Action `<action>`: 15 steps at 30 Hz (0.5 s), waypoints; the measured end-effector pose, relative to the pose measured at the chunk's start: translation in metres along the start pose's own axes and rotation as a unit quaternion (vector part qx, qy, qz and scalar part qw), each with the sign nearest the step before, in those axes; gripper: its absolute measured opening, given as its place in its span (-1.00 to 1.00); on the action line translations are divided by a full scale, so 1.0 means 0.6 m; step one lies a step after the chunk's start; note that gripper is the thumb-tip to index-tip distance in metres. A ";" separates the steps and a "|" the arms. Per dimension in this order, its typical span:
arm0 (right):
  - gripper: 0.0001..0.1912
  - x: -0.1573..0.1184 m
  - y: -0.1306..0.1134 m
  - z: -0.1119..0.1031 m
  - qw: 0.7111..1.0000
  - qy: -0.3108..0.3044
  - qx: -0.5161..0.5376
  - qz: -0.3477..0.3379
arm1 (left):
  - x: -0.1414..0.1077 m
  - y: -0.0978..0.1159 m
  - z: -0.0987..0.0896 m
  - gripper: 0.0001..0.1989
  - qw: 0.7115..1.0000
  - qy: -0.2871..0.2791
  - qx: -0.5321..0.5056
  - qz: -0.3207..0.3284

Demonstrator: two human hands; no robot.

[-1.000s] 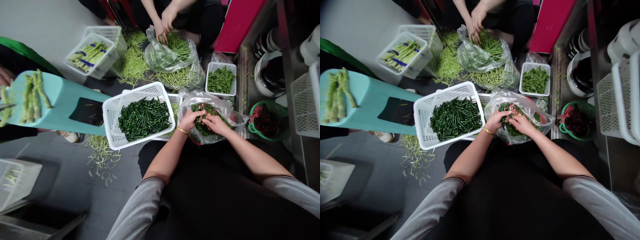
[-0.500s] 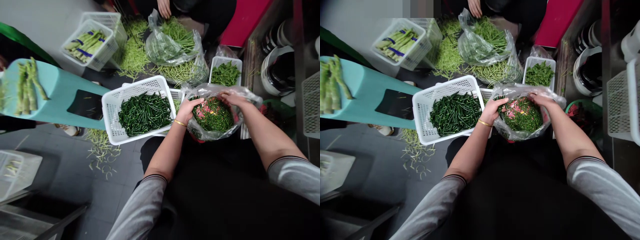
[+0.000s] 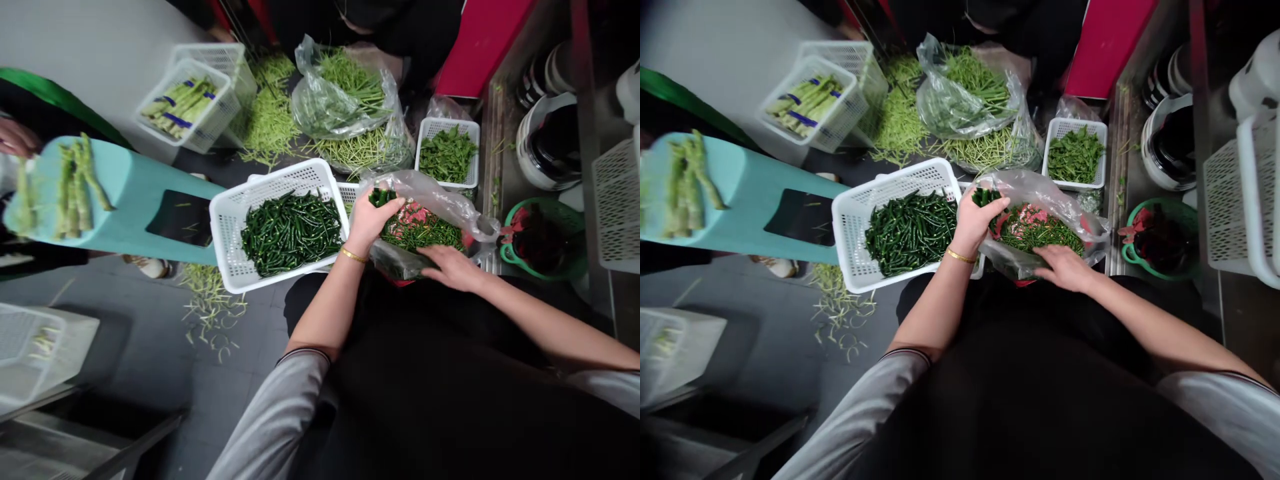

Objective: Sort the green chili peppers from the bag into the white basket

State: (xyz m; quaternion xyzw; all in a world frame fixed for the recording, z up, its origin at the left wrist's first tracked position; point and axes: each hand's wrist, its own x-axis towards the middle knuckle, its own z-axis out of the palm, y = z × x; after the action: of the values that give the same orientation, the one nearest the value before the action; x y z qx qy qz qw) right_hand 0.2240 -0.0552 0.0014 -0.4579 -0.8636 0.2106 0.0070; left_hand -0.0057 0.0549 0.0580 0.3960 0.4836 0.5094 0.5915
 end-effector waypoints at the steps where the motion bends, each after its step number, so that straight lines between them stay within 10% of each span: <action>1: -0.46 -0.018 -0.004 0.004 1.000 -0.012 -0.012 -0.015 | -0.011 0.004 -0.005 -0.69 1.000 -0.005 0.021 0.009; 5: -0.69 -0.047 -0.011 0.005 0.995 -0.040 -0.083 -0.036 | -0.042 0.008 -0.021 -0.76 0.994 -0.008 0.098 0.037; 11: -0.57 -0.029 -0.015 -0.087 0.989 0.099 -0.112 -0.005 | 0.004 0.025 -0.041 -0.76 0.980 0.010 0.173 0.097; 15: -0.65 -0.056 -0.040 -0.061 0.990 -0.031 -0.102 -0.088 | 0.017 0.023 -0.059 -0.78 0.962 -0.003 0.227 0.149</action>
State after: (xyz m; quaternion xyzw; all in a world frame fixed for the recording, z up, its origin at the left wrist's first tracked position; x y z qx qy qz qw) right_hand 0.2323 -0.0806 0.0497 -0.3714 -0.9174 0.1342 -0.0484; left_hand -0.0429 0.0664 0.0617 0.5888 0.5203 0.4676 0.4049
